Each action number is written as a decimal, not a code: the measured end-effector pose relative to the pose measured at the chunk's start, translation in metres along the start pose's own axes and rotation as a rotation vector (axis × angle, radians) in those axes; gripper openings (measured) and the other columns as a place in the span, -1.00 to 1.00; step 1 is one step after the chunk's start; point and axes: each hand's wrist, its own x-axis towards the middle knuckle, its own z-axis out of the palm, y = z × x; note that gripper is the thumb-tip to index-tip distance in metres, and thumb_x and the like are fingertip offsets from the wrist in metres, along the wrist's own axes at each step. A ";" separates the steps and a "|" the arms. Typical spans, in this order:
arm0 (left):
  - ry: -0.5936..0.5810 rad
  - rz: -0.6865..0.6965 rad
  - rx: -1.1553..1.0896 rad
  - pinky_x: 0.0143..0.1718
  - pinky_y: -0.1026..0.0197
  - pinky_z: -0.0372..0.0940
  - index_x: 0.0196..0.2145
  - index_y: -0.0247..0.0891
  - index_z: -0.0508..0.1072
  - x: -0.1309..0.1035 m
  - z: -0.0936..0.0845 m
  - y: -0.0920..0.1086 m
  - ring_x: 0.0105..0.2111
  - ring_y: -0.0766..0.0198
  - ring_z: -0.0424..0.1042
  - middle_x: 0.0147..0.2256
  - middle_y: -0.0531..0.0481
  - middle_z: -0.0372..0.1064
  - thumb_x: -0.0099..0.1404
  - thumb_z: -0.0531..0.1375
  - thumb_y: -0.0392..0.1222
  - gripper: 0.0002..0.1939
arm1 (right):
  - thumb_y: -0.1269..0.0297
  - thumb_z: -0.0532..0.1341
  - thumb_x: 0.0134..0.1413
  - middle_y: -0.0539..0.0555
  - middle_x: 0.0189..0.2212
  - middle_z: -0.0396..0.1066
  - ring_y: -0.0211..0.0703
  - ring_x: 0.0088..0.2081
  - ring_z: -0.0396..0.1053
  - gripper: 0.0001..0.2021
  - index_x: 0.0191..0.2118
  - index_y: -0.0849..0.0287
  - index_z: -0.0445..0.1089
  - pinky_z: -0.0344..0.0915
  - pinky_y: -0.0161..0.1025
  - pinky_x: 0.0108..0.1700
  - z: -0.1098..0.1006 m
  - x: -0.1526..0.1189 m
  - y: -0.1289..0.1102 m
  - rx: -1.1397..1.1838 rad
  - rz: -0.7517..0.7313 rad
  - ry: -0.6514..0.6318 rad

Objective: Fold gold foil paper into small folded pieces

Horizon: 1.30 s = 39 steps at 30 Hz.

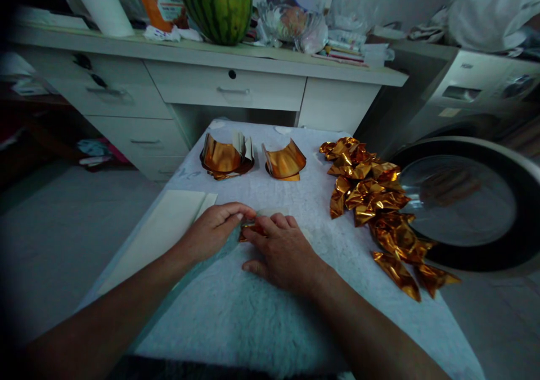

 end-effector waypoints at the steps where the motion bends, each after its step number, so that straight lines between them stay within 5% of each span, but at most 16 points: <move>1: -0.001 0.002 -0.001 -0.04 0.08 0.35 -0.23 -0.19 0.54 0.000 0.000 0.000 -0.18 0.18 0.50 -0.22 -0.01 0.56 0.32 0.00 -0.31 -0.69 | -0.11 0.16 0.19 0.18 0.12 0.28 0.14 0.03 0.18 -0.46 0.21 0.03 0.30 0.15 0.10 0.04 0.000 0.000 0.000 0.001 -0.002 0.000; 39: 0.115 0.068 0.295 -0.02 0.13 0.38 -0.22 -0.28 0.59 0.005 0.003 -0.010 -0.15 0.20 0.52 -0.19 -0.05 0.58 0.22 0.14 -0.49 -0.72 | -0.10 0.16 0.19 0.17 0.09 0.27 0.16 0.04 0.17 -0.44 0.22 0.05 0.26 0.15 0.13 0.07 -0.001 0.000 -0.001 0.016 -0.015 -0.009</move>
